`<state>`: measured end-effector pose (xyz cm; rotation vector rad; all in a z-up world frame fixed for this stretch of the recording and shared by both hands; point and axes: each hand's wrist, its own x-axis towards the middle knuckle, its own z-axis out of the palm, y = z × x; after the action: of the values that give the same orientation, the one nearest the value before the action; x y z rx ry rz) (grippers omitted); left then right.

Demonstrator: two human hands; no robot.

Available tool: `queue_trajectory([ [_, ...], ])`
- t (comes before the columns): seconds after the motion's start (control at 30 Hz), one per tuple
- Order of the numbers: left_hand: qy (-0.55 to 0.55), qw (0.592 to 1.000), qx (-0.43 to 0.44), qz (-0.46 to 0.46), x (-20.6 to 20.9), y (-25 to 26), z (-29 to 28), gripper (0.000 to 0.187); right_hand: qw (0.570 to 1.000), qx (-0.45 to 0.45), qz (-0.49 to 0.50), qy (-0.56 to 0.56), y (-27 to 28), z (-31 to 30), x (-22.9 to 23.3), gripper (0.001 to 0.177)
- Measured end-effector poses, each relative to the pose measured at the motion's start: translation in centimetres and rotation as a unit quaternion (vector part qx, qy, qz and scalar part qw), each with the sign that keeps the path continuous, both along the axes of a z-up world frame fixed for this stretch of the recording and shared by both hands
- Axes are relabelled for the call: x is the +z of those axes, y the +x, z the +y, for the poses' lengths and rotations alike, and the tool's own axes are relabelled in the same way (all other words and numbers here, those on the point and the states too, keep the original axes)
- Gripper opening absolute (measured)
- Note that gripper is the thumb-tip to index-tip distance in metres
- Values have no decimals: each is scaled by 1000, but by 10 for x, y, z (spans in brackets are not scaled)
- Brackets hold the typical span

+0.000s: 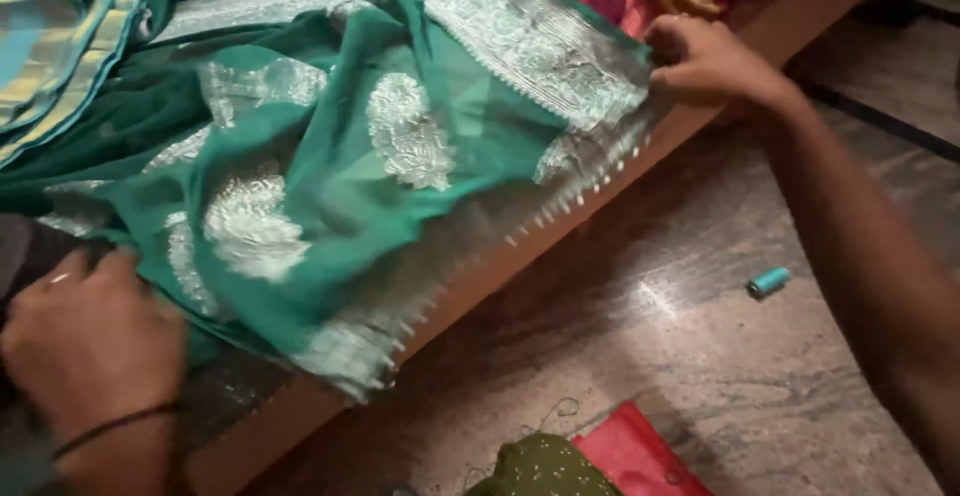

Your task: Sewing decorative white beads onto the border of a green saree.

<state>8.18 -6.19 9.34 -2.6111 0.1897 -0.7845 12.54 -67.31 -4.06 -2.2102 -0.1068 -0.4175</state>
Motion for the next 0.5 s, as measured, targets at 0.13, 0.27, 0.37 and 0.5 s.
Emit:
queue_trajectory([
  [0.13, -195, 941, -276, -24, 0, -9, -95, 35, 990, -123, 18, -71, -18, 44, 18, 42],
  [0.27, -182, 947, -257, -62, -56, 28, -136, 47, 991, -100, -89, -12, -14, 50, -2, 44],
  [0.37, -126, 964, -203, -120, -78, 66, -126, 47, 985, -144, -86, -27, -16, 48, -14, 31],
  [0.5, -239, 958, -143, 74, -57, 90, -125, 51, 994, -96, -38, 27, -18, 40, -34, 19],
])
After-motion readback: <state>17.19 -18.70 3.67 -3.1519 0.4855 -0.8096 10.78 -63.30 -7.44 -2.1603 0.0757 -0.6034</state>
